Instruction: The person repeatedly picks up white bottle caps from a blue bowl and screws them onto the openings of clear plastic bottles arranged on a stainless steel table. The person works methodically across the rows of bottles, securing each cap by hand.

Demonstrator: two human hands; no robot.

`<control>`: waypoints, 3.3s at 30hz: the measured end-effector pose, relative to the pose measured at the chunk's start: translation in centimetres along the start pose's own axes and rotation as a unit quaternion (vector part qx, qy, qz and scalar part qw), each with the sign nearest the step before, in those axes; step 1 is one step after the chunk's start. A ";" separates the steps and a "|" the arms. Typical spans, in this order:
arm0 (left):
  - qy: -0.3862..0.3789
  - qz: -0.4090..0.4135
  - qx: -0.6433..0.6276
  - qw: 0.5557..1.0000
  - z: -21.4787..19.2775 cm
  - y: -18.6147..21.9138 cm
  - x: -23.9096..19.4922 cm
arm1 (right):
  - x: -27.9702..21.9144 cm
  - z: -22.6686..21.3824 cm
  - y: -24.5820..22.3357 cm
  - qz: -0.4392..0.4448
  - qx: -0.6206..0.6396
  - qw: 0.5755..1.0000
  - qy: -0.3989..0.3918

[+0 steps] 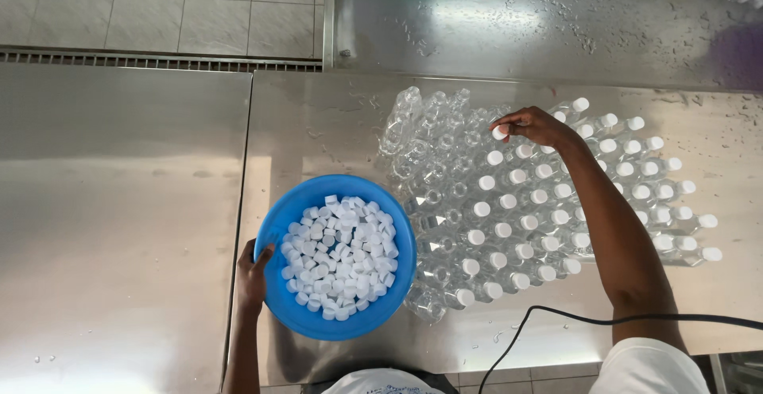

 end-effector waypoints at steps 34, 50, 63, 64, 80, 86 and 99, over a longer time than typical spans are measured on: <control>0.006 0.041 -0.042 0.998 1.9 -8.4 6.1 | 5.2 38.1 -10.8 -0.199 -0.298 0.917 -0.177; -0.009 -0.064 -0.016 0.998 -0.1 -3.4 2.4 | -2.8 0.2 -6.8 -0.060 -0.022 0.973 0.221; -0.006 -0.091 -0.042 0.995 0.0 -3.8 2.3 | -0.4 -1.8 -3.4 0.094 0.060 0.986 0.122; -0.005 -0.092 -0.041 0.995 0.0 -4.0 2.4 | -0.3 -2.1 -3.6 0.094 0.061 0.986 0.120; -0.002 -0.082 -0.053 0.995 0.4 -3.3 2.4 | 3.5 -3.1 1.2 0.055 0.136 0.986 0.078; 0.033 0.009 -0.024 0.999 0.2 -5.8 3.2 | 5.3 -4.3 4.2 0.007 0.134 0.989 0.054; 0.017 0.063 -0.068 0.996 1.8 -7.8 5.6 | -0.1 18.1 -15.1 -0.122 -0.100 0.978 0.134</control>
Point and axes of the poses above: each hand's wrist, its own x-axis towards the middle knuckle, its own z-axis out of the palm, y = z × x, the point moved 6 cm from there along x, towards the middle knuckle, and after that the axes turned 14 degrees about x, right-handed, at the moved point
